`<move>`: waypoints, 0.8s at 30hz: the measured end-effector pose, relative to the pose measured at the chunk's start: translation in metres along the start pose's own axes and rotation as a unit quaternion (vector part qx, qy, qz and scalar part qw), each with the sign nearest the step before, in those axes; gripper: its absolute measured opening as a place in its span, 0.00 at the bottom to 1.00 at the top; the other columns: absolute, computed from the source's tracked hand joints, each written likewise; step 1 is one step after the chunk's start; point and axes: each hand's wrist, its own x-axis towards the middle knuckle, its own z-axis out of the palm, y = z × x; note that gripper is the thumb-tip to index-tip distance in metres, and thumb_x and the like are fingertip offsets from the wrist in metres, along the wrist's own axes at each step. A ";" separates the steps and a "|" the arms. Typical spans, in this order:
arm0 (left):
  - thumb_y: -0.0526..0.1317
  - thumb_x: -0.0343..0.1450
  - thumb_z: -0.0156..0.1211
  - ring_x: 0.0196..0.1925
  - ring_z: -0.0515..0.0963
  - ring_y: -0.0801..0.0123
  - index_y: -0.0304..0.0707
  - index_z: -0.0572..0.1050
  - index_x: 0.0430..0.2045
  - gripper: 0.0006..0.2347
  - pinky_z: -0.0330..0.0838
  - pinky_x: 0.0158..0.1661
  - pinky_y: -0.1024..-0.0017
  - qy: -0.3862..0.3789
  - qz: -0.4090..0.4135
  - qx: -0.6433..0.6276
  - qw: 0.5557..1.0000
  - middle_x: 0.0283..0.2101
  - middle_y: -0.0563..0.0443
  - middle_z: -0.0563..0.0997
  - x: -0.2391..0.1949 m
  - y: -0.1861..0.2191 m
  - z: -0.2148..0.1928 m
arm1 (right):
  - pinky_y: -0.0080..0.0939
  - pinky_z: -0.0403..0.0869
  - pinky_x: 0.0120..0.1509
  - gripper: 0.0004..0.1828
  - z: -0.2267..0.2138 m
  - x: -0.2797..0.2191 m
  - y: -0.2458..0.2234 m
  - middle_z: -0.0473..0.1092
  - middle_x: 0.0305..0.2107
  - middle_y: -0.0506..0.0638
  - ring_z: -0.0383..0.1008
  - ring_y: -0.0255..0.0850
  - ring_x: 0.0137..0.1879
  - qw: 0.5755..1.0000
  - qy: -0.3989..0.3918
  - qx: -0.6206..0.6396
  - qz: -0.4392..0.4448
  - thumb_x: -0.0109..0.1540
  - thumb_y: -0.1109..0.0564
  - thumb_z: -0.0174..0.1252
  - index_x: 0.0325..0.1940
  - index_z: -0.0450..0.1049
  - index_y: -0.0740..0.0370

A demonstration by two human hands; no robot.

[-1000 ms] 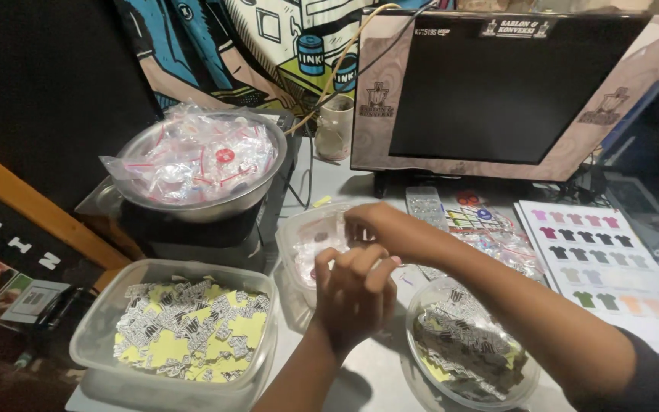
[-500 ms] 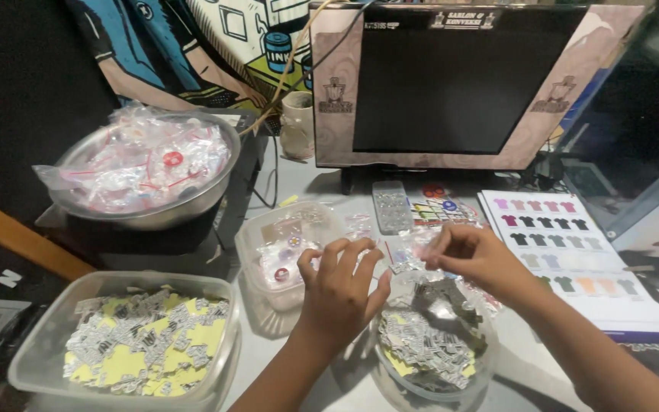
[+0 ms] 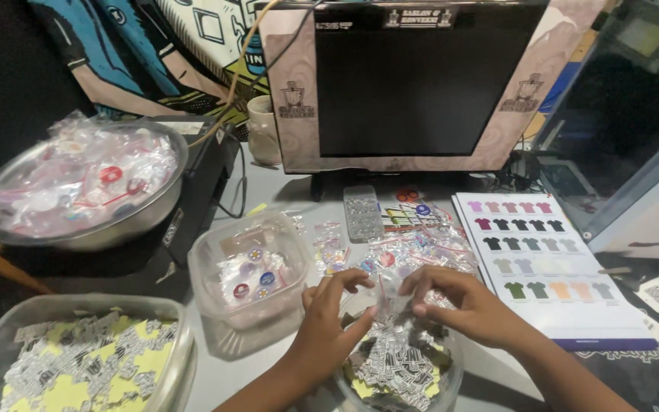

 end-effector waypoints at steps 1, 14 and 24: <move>0.46 0.70 0.61 0.51 0.77 0.70 0.56 0.70 0.48 0.14 0.51 0.55 0.65 0.006 -0.003 -0.028 1.000 0.48 0.64 0.79 0.000 0.001 -0.001 | 0.39 0.78 0.48 0.08 0.002 -0.001 -0.005 0.78 0.44 0.52 0.80 0.41 0.50 1.000 -0.014 0.016 0.022 0.60 0.54 0.64 0.31 0.77 0.59; 0.40 0.67 0.63 0.60 0.73 0.67 0.60 0.78 0.44 0.12 0.50 0.52 0.61 0.030 0.081 0.011 0.996 0.51 0.58 0.74 -0.010 0.005 0.002 | 0.49 0.74 0.60 0.11 0.013 -0.006 -0.014 0.79 0.46 0.51 0.77 0.44 0.56 0.995 -0.030 0.085 -0.033 0.63 0.45 0.60 0.32 0.72 0.52; 0.42 0.69 0.67 0.55 0.78 0.67 0.54 0.77 0.44 0.10 0.48 0.50 0.64 0.033 0.195 0.059 0.978 0.53 0.57 0.80 -0.010 0.012 -0.007 | 0.40 0.76 0.48 0.13 0.020 -0.011 -0.007 0.79 0.37 0.48 0.79 0.39 0.44 0.993 -0.025 0.099 0.061 0.62 0.50 0.62 0.47 0.81 0.57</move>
